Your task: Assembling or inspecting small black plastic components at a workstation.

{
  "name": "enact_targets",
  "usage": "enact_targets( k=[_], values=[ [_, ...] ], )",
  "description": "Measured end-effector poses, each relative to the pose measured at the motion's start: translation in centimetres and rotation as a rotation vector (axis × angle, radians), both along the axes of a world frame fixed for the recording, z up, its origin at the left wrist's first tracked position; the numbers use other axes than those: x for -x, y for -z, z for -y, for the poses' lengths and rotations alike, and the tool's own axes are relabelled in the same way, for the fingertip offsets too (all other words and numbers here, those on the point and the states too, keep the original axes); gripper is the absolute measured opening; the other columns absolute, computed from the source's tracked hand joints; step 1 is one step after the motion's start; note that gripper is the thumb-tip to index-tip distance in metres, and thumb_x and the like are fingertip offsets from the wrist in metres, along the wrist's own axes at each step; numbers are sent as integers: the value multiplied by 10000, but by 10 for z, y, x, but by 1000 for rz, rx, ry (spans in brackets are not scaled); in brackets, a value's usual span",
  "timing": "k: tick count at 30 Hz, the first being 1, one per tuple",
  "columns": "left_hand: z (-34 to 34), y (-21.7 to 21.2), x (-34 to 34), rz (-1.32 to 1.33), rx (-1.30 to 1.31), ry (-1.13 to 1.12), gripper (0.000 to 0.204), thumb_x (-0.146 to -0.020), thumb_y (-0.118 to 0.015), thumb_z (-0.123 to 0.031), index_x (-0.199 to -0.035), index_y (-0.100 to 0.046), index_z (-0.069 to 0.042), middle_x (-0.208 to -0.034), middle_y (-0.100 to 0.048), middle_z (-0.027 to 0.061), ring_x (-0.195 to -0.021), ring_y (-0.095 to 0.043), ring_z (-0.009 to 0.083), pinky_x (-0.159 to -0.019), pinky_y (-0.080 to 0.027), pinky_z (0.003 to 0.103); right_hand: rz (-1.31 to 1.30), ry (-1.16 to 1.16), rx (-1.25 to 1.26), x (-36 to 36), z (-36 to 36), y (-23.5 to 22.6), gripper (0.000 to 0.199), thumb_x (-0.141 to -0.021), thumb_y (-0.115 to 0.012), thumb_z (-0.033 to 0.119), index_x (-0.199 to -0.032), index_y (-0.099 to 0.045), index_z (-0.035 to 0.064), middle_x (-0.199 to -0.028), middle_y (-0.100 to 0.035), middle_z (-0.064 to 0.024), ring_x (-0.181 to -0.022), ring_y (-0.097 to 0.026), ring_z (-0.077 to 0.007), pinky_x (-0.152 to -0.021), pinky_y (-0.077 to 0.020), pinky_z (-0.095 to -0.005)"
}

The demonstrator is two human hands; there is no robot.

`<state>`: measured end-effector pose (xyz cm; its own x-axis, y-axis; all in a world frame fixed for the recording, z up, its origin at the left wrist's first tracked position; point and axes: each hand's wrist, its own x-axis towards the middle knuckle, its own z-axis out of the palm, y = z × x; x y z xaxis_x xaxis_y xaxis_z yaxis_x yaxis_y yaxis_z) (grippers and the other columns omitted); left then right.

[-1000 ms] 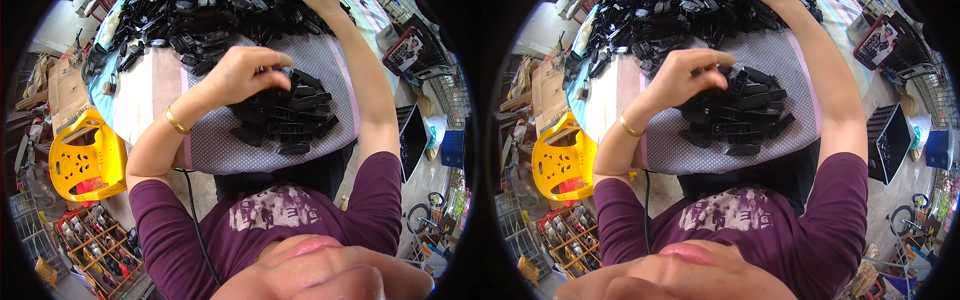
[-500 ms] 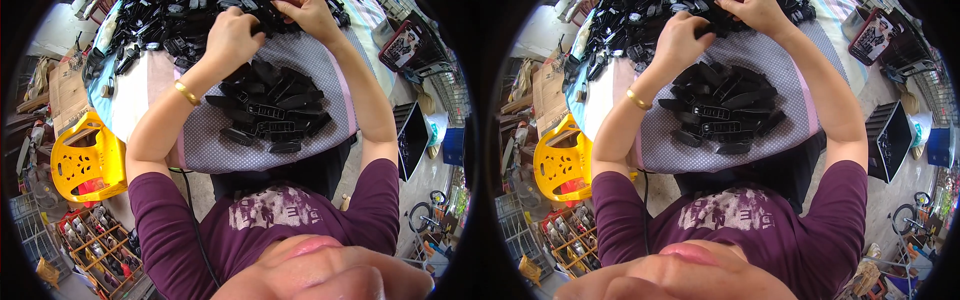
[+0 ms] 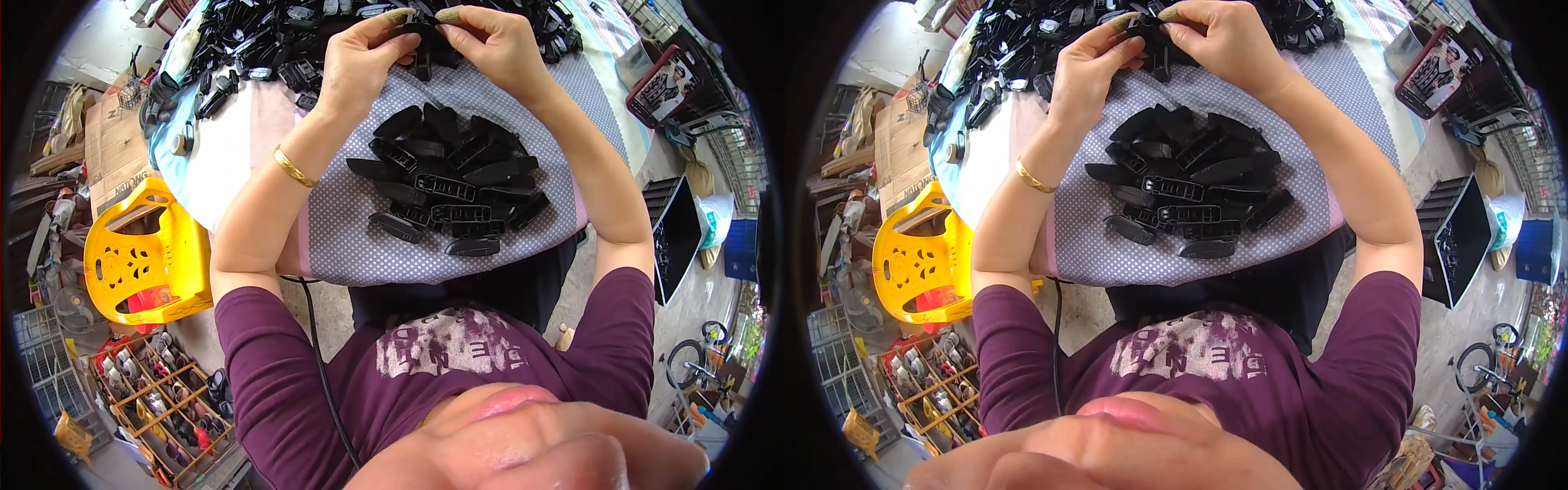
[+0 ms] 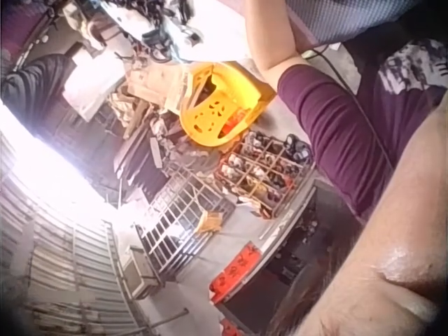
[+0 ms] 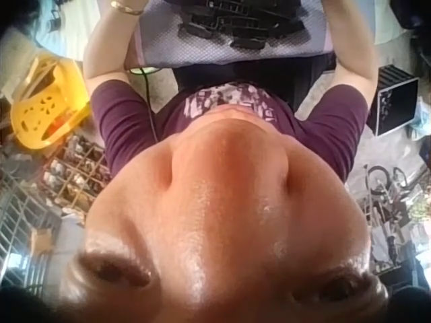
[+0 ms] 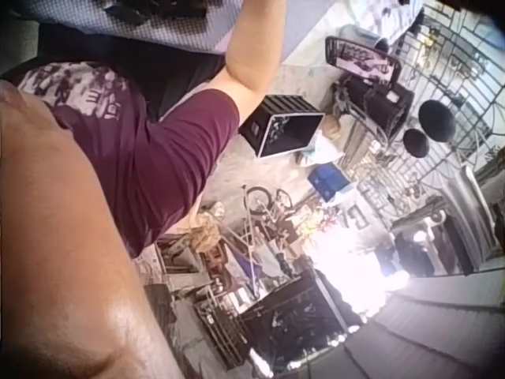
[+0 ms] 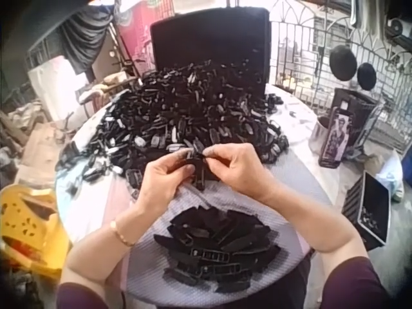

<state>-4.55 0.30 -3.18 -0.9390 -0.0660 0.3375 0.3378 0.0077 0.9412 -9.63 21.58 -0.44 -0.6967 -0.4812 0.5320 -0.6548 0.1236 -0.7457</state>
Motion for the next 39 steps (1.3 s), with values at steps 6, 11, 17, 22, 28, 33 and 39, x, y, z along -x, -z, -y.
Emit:
enact_targets(
  k=[6, 11, 17, 22, 28, 33, 39],
  values=[
    [-7, -5, -5, -1, -45, 2, 322, -985, -690, -60, -1300, -684, 8, -1062, -745, 66, -889, -690, 118, -816, -572, 243, -457, 112, -46, -12, 1, -9, 140, -860, -687, 17, -982, -729, -38, -883, -713, -220, -821, -724, -355, -718, -574, -373],
    [-20, -12, -12, -17, 97, -106, 308, -1006, -676, -95, -1298, -690, 3, -1041, -753, 58, -885, -681, 102, -831, -555, 217, -628, 129, -103, -11, -1, 1, 177, -857, -711, 31, -1023, -689, -25, -892, -695, -195, -809, -713, -357, -714, -577, -377],
    [-15, -27, -16, 46, -238, 114, 271, -1004, -641, -22, -1267, -688, 26, -1076, -740, 53, -917, -660, 91, -824, -526, 208, 79, -50, -54, -5, 1, -4, 338, -876, -769, 176, -1136, -680, -20, -917, -729, -124, -804, -699, -214, -743, -571, -316],
    [-14, -41, -24, 0, -159, 147, 223, -1024, -617, -51, -1207, -714, 32, -1036, -739, 33, -920, -671, 94, -839, -527, 205, -72, -126, -146, -1, -6, 5, 394, -938, -776, 205, -1265, -688, 4, -904, -736, -48, -787, -669, -88, -725, -559, -243],
    [2, -60, -26, 214, -123, 202, 207, -986, -657, -28, -1178, -713, 22, -1019, -743, 54, -878, -680, 111, -828, -549, 236, 44, -348, -377, -3, -5, -28, 392, -924, -778, 140, -1285, -678, 21, -781, -695, -32, -705, -632, -77, -679, -544, -240],
    [-25, -76, -61, -107, 846, 439, 330, -859, -823, -269, -1139, -775, -102, -826, -734, 79, -676, -646, 141, -646, -524, 277, -457, 96, -603, -2, 6, 13, 418, -960, -634, 483, -1220, -710, 166, -1021, -723, -136, -871, -729, -347, -748, -592, -441],
    [-4, -63, -32, -87, 775, 202, 218, -911, -755, -201, -1079, -785, -66, -875, -765, 94, -641, -683, 182, -641, -546, 274, -523, 189, -610, -6, 16, 18, 333, -886, -709, 358, -977, -641, 45, -896, -719, -147, -838, -731, -354, -726, -590, -462]
  ],
)
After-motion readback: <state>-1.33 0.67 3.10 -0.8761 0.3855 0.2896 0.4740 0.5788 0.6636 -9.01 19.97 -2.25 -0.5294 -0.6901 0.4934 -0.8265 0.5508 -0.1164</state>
